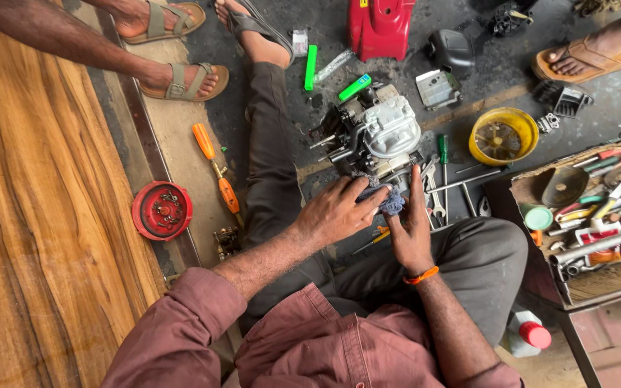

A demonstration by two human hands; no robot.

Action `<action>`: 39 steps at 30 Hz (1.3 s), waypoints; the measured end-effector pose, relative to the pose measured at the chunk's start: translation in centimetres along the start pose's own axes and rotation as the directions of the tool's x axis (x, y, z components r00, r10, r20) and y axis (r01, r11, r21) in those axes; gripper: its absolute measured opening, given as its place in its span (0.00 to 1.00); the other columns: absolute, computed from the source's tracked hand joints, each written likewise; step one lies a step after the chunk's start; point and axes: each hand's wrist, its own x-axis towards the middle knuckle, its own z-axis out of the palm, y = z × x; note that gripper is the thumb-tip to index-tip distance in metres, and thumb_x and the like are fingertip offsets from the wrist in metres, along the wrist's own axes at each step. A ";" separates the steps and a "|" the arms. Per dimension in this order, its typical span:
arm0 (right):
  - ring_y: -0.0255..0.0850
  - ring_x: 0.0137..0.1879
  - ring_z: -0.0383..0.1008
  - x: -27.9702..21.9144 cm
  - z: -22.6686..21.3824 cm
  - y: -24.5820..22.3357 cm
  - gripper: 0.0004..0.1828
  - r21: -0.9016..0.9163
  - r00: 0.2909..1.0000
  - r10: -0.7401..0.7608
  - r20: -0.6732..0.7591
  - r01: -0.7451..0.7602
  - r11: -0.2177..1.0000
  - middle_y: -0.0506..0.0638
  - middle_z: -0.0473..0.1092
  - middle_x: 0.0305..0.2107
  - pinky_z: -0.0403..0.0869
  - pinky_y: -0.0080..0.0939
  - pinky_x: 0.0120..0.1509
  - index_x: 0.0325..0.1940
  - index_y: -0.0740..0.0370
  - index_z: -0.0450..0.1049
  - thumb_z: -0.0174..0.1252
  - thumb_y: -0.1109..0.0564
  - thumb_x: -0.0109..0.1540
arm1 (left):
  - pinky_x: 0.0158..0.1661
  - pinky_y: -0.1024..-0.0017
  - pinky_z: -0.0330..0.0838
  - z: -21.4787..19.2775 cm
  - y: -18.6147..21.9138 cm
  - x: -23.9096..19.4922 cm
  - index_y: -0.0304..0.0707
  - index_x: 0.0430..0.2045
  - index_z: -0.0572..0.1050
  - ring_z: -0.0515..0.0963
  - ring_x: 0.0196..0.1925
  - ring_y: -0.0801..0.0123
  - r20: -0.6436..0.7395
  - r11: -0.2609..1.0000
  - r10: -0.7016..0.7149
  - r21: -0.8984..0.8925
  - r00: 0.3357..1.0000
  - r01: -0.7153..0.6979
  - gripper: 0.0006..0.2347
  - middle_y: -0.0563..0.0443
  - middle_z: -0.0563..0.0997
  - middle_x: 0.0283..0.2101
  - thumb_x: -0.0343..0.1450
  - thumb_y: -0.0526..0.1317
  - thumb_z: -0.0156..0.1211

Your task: The person cleans and assembles parts of a small engine on a workshop floor. They use a cloth to wipe various metal components, handle the cylinder head, and fit internal parts back into the engine block while sitting on the ground.

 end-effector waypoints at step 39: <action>0.47 0.68 0.66 -3.1 -0.6 3.8 0.41 0.115 0.931 0.359 -0.063 -0.350 0.930 0.61 0.59 0.68 0.69 0.46 0.68 0.80 0.56 0.48 0.58 0.52 0.66 | 0.48 0.65 0.76 2.4 3.9 -6.8 0.32 0.42 0.77 0.80 0.48 0.59 0.031 0.462 -0.796 -0.614 0.605 0.639 0.10 0.45 0.79 0.45 0.68 0.31 0.65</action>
